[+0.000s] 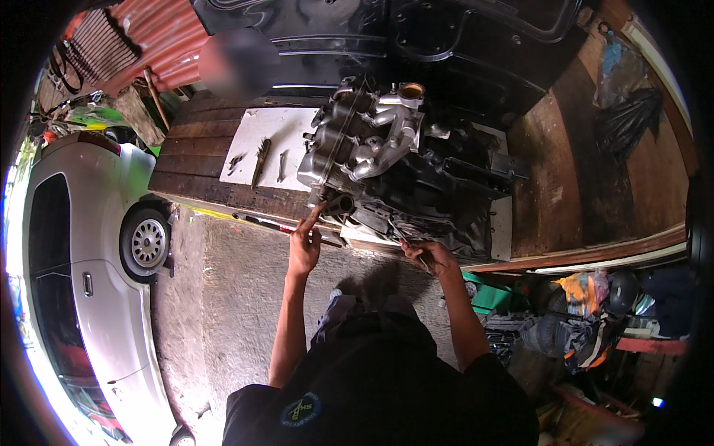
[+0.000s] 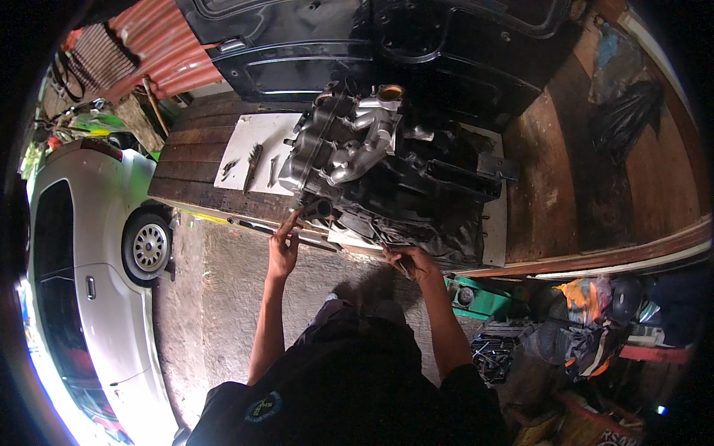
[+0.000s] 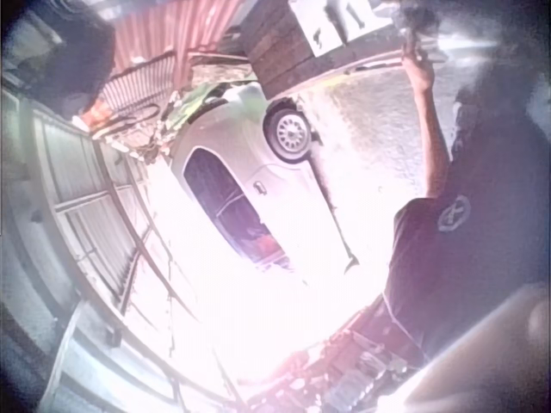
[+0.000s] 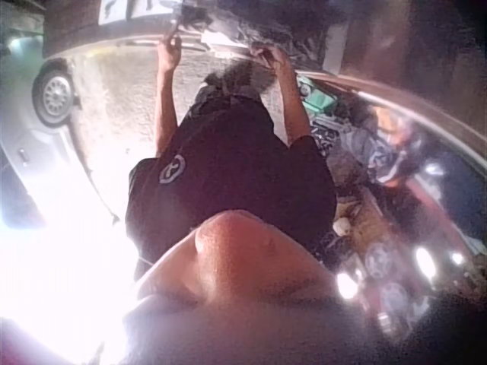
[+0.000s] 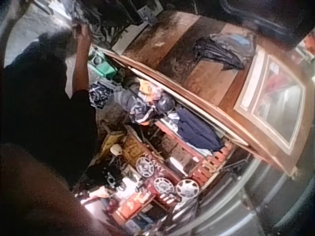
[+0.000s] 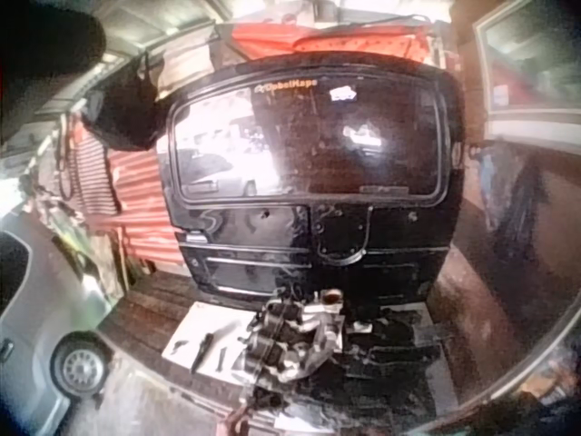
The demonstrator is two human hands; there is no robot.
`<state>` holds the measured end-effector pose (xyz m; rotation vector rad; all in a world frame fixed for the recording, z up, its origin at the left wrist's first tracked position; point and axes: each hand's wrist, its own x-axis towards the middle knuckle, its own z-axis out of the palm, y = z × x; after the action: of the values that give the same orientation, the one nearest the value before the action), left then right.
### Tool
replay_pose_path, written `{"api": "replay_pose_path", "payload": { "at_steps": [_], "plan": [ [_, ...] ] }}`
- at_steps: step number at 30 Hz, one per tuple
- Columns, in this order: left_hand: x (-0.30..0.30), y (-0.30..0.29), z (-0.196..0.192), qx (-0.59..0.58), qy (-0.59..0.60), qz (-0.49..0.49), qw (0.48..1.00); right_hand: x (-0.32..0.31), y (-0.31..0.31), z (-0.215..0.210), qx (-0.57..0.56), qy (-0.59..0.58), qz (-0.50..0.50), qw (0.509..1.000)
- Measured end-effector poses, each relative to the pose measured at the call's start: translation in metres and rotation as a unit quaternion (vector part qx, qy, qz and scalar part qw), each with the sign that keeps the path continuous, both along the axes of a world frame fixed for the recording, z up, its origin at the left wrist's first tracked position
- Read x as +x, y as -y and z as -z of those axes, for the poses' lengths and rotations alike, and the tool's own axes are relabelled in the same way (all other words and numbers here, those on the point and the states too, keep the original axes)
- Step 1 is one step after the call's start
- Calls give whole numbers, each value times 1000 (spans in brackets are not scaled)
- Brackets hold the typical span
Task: The person uses a wrench to loosen and remove bolts from a disassembled engine block placed on a wooden workbench. They repeatedly reposition the wrench and hands to access different bolt locations on the engine.
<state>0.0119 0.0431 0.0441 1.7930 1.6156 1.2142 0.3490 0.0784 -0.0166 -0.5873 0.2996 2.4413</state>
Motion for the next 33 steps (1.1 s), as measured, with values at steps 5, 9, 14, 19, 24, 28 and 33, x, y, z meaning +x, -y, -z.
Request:
{"api": "replay_pose_path", "payload": {
  "at_steps": [5,9,14,19,24,28,33],
  "plan": [
    [0,0,3,21,8,-1,1000,-2,7,-1,-76,-106,33,991],
    [1,1,-3,-1,28,2,1000,-9,11,-12,-111,-117,76,984],
    [3,1,-1,3,43,7,999,-5,6,-14,-55,-12,41,998],
    [0,2,6,-5,43,3,999,5,0,-13,23,58,-31,998],
    [5,3,-1,-23,41,-10,999,16,-5,-4,32,28,-46,998],
    [5,4,0,-14,53,-13,998,14,-5,-9,-22,-4,-3,1000],
    [10,4,-2,-16,82,-16,996,14,2,6,-72,-109,52,990]
  ]
}}
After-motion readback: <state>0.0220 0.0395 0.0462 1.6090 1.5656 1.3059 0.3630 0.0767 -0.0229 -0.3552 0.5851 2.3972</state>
